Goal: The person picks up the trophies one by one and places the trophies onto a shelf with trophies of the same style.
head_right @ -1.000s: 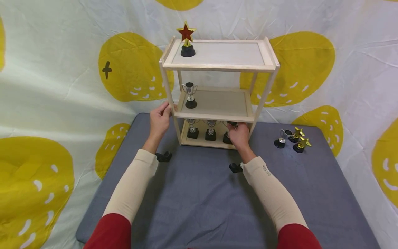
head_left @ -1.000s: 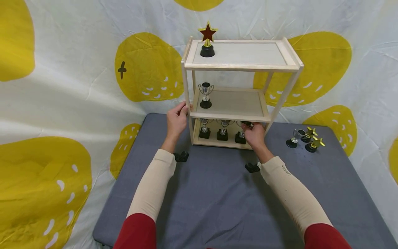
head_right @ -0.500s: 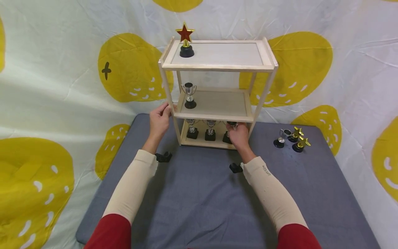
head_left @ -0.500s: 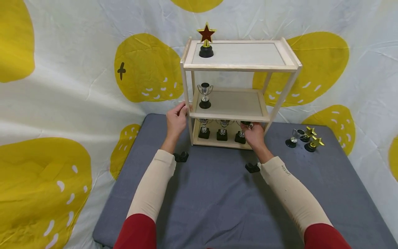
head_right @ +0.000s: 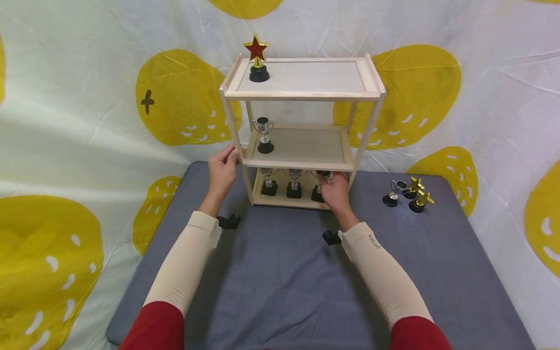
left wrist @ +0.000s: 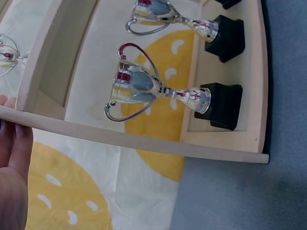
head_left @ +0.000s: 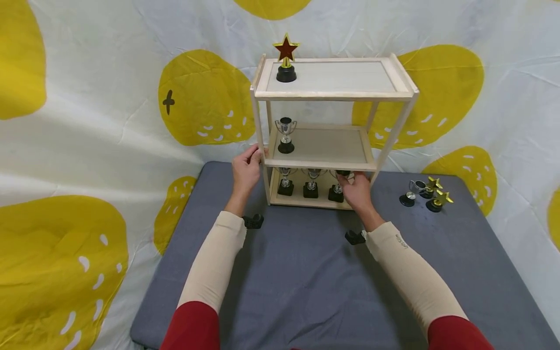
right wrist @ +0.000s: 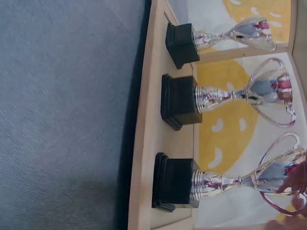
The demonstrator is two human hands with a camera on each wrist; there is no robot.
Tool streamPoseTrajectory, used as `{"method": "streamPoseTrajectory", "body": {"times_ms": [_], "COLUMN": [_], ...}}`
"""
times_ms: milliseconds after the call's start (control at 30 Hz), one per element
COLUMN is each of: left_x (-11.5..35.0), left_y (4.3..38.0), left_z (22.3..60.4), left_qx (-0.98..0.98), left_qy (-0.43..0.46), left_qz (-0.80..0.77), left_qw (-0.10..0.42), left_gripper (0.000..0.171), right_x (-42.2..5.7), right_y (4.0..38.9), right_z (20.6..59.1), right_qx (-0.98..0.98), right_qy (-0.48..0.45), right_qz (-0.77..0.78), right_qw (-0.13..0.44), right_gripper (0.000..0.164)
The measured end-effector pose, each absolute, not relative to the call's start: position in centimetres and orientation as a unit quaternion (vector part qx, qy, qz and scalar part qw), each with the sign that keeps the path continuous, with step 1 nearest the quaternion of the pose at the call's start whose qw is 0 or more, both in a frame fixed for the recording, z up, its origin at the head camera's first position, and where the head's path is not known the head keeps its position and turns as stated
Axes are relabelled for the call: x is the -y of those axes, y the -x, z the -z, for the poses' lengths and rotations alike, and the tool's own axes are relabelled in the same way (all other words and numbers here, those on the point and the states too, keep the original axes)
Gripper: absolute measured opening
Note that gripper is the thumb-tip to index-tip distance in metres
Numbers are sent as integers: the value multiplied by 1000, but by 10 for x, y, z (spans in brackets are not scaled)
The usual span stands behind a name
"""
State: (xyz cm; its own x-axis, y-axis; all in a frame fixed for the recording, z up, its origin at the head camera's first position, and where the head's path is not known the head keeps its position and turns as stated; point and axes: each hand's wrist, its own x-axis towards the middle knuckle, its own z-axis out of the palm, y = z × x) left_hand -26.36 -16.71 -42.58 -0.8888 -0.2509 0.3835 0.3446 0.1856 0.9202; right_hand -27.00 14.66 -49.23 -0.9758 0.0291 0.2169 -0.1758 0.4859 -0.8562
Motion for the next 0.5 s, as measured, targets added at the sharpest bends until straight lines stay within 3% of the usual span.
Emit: {"method": "streamPoseTrajectory", "body": {"times_ms": [267, 500], "left_x": [165, 167], "left_y": [263, 261], "left_z": [426, 427], "left_qx": [739, 739], "left_qy": [29, 17], "left_qz": [636, 638], "left_qw": [220, 215], "left_gripper": [34, 34], "right_x": [-153, -162], "right_y": [247, 224], "right_z": [496, 496], "right_qx": [868, 815], "right_qy": [-50, -29], "right_qz": [-456, -540], "right_qw": [189, 207], "right_gripper": [51, 45]}}
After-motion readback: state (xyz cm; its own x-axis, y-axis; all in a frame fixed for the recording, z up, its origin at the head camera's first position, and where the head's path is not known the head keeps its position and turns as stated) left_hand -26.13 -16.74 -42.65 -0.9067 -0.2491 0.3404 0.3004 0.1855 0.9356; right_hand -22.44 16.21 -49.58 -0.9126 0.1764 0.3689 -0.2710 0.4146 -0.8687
